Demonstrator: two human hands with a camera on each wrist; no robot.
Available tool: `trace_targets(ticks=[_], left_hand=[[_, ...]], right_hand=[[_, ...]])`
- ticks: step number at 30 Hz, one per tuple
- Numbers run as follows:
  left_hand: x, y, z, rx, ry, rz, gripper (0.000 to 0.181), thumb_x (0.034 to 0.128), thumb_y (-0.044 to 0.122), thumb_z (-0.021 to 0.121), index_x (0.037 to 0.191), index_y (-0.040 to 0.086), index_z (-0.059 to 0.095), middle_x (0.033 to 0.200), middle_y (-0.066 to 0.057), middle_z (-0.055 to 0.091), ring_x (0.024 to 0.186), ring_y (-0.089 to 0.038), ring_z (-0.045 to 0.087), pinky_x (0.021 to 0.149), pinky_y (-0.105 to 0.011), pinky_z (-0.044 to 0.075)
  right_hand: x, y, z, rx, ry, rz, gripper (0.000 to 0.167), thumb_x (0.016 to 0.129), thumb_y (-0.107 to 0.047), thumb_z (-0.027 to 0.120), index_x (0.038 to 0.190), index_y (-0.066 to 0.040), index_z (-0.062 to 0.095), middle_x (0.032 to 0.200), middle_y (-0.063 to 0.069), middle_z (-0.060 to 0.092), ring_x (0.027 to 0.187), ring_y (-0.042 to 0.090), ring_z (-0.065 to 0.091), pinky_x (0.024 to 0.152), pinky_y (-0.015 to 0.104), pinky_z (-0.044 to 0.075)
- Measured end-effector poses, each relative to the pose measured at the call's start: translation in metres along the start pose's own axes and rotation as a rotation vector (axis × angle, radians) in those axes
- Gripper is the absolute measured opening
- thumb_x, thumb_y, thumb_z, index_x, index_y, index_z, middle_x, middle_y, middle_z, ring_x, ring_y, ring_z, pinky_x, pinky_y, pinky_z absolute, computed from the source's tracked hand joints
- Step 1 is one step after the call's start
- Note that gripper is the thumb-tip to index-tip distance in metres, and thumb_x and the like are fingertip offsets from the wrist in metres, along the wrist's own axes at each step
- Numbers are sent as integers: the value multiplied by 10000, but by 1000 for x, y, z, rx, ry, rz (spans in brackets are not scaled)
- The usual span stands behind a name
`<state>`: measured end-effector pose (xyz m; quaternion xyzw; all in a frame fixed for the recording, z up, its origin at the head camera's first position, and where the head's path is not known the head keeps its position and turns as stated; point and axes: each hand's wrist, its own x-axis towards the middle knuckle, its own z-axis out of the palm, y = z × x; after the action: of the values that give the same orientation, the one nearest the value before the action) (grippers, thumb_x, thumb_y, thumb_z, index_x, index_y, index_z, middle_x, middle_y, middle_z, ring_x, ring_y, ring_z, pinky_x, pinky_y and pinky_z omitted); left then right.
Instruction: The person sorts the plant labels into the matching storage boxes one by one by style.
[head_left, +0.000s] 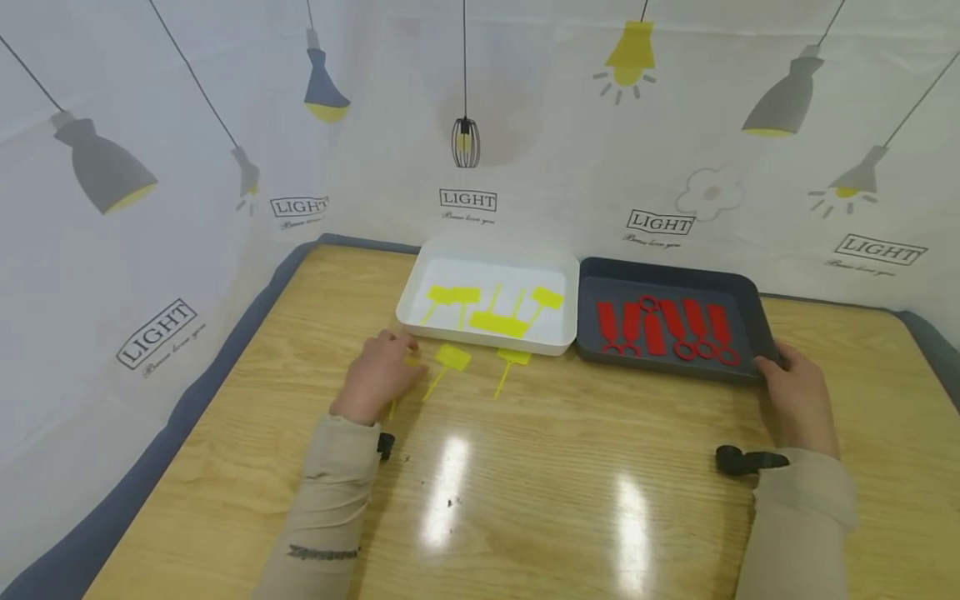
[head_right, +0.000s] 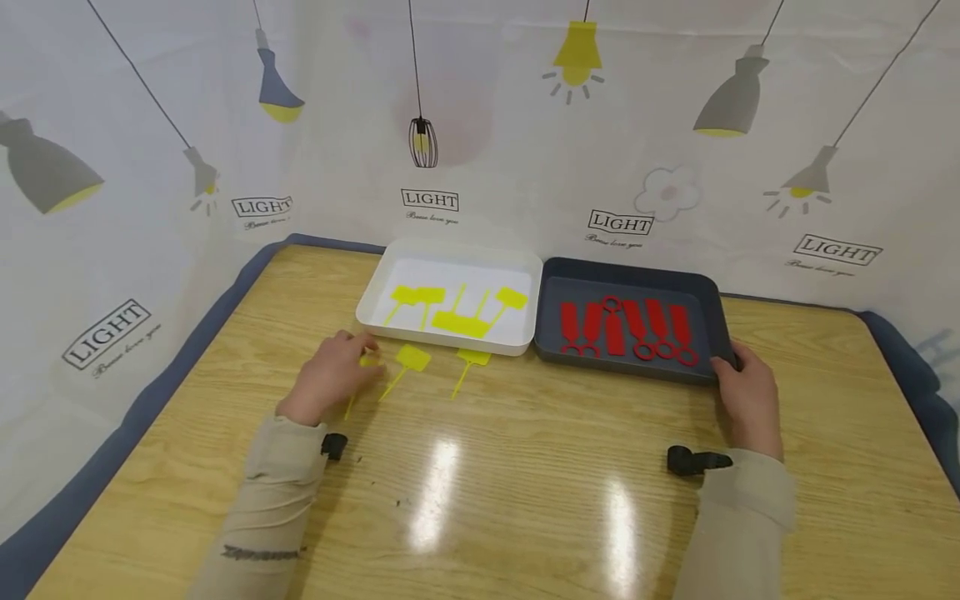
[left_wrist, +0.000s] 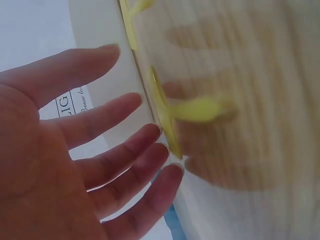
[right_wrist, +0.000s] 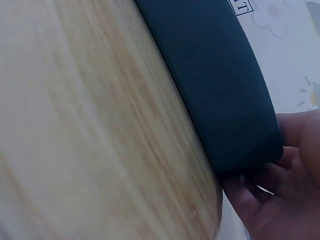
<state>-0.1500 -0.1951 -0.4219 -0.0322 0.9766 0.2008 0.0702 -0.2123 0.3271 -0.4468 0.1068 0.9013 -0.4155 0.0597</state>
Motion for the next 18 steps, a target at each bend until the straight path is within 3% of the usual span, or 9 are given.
trace_targets(ticks=[7,18], left_hand=[[-3,2,-1,66,-3,14,382,793,188,623,1148,75,539,1113,-164,439,992,-319,415,687,-436,455],[-2,-4,-4,83,3,10,327,781,222,644,1063,69,578,987,-111,544,851,-258,524,634,-389,468]], right_hand=[[-1,2,-1,-5,8,-12,651,938,-413,330,1417,-26,121,1422,261,141,1275,461,121,989,589,176],[0,-1,2,19,11,-17,650,934,-422,333,1421,-42,130,1429,234,154,1280,448,128,997,576,178]])
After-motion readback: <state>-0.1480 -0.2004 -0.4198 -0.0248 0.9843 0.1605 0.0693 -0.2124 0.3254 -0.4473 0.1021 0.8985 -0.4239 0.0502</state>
